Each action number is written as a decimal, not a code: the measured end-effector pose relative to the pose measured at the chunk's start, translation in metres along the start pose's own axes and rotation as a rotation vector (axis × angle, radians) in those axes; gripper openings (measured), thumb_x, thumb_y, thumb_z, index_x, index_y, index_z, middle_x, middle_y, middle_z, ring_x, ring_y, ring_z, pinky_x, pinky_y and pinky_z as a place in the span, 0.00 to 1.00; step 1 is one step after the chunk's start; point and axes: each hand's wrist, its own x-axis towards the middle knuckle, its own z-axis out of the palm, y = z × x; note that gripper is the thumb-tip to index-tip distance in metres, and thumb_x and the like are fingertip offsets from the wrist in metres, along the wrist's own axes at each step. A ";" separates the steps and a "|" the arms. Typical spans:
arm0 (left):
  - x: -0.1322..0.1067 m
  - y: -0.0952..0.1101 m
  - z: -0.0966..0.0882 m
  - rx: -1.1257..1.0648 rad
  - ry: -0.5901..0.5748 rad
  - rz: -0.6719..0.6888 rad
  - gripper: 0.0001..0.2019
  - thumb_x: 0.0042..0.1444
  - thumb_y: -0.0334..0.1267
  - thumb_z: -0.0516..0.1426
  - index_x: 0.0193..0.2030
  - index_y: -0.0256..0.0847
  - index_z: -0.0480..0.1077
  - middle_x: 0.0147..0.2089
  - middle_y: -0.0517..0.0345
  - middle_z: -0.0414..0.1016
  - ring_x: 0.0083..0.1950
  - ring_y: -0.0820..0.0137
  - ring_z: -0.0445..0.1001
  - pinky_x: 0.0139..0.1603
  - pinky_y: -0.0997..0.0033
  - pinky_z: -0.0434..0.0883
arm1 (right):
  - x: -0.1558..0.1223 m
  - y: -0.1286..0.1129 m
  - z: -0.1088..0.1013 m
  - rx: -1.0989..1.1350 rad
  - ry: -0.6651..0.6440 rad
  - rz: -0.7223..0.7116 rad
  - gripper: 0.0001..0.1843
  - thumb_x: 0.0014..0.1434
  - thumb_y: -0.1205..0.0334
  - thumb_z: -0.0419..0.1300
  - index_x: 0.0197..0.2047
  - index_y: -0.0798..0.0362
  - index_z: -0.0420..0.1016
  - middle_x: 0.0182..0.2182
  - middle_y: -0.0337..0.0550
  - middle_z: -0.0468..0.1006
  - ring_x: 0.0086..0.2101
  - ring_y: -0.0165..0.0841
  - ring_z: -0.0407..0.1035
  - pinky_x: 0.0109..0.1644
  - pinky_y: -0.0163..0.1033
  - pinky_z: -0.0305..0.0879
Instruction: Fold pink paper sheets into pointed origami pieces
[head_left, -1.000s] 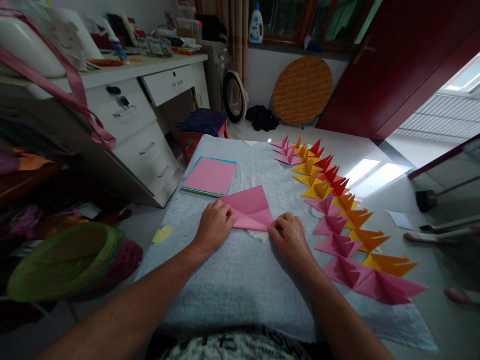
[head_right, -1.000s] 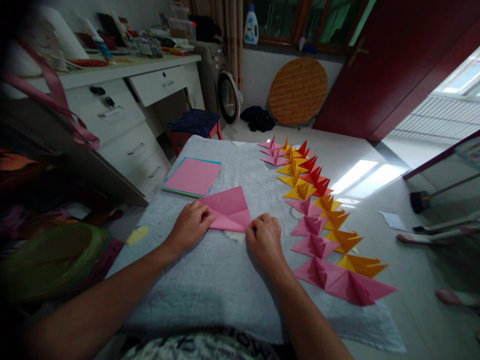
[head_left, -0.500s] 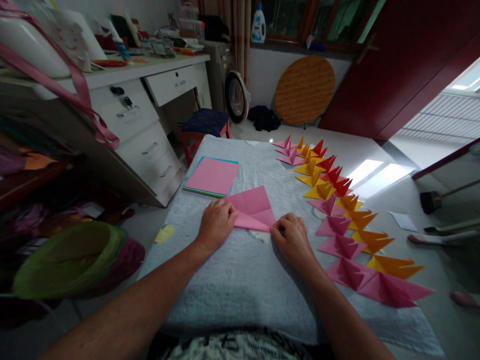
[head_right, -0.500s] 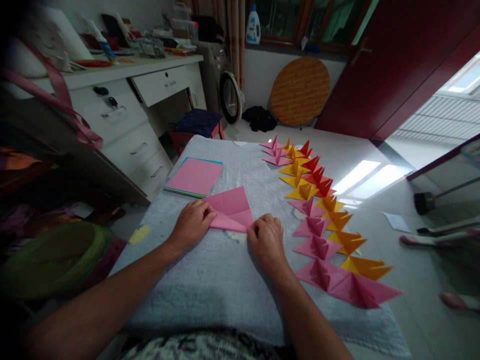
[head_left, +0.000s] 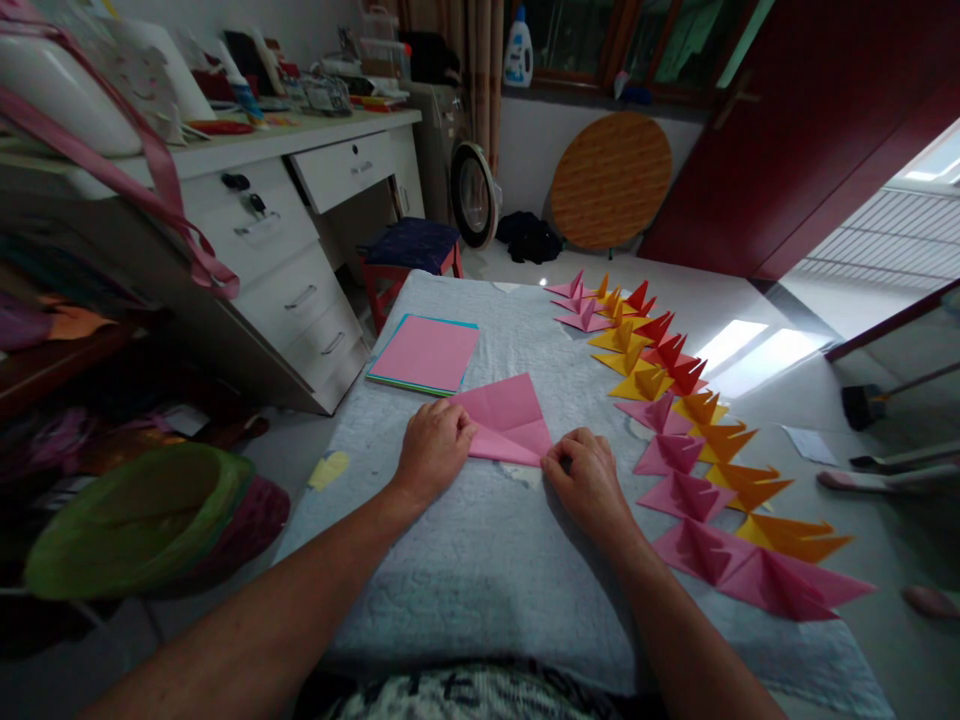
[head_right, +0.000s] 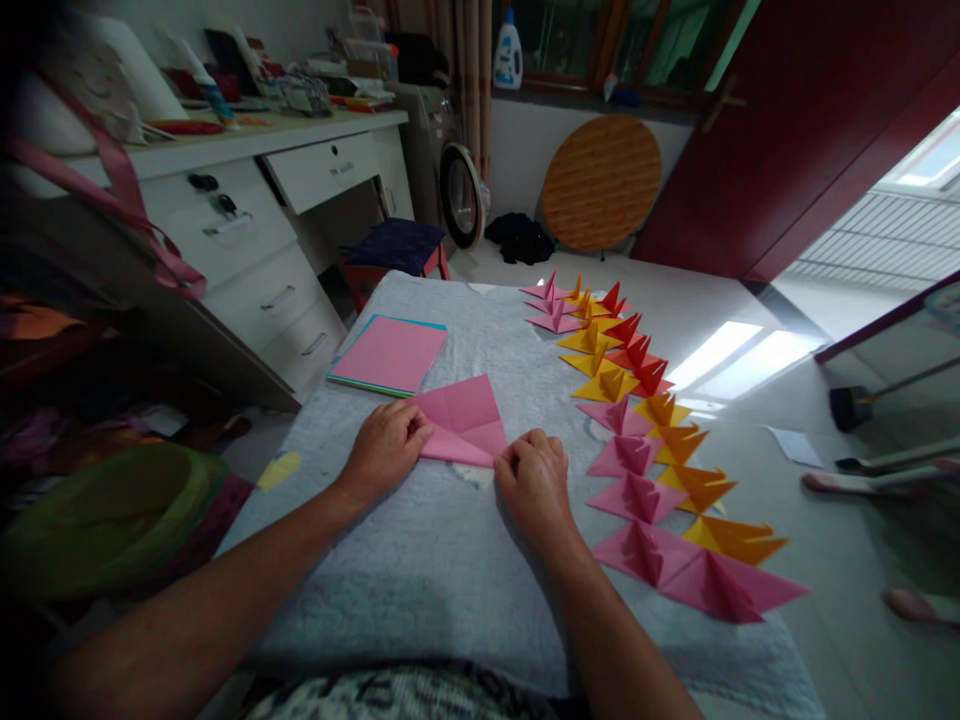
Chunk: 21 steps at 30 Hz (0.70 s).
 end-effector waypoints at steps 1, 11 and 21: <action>0.000 0.000 0.000 0.001 0.000 -0.001 0.06 0.60 0.34 0.56 0.31 0.40 0.70 0.38 0.52 0.75 0.42 0.61 0.71 0.47 0.61 0.66 | 0.000 0.000 0.000 -0.002 -0.003 0.005 0.10 0.58 0.67 0.60 0.25 0.50 0.72 0.32 0.45 0.74 0.37 0.39 0.64 0.44 0.45 0.58; 0.001 -0.001 0.002 0.026 0.003 -0.006 0.06 0.59 0.32 0.55 0.31 0.41 0.69 0.37 0.52 0.75 0.41 0.61 0.71 0.47 0.61 0.66 | 0.001 0.001 0.000 0.004 -0.006 -0.001 0.10 0.57 0.68 0.60 0.25 0.50 0.72 0.31 0.45 0.74 0.37 0.39 0.65 0.43 0.45 0.59; -0.001 0.000 0.003 0.059 0.008 -0.021 0.05 0.60 0.34 0.55 0.32 0.42 0.68 0.39 0.52 0.75 0.43 0.59 0.71 0.46 0.61 0.65 | 0.001 0.001 -0.001 -0.007 -0.012 0.016 0.10 0.57 0.67 0.61 0.24 0.50 0.72 0.32 0.45 0.74 0.37 0.40 0.65 0.43 0.46 0.59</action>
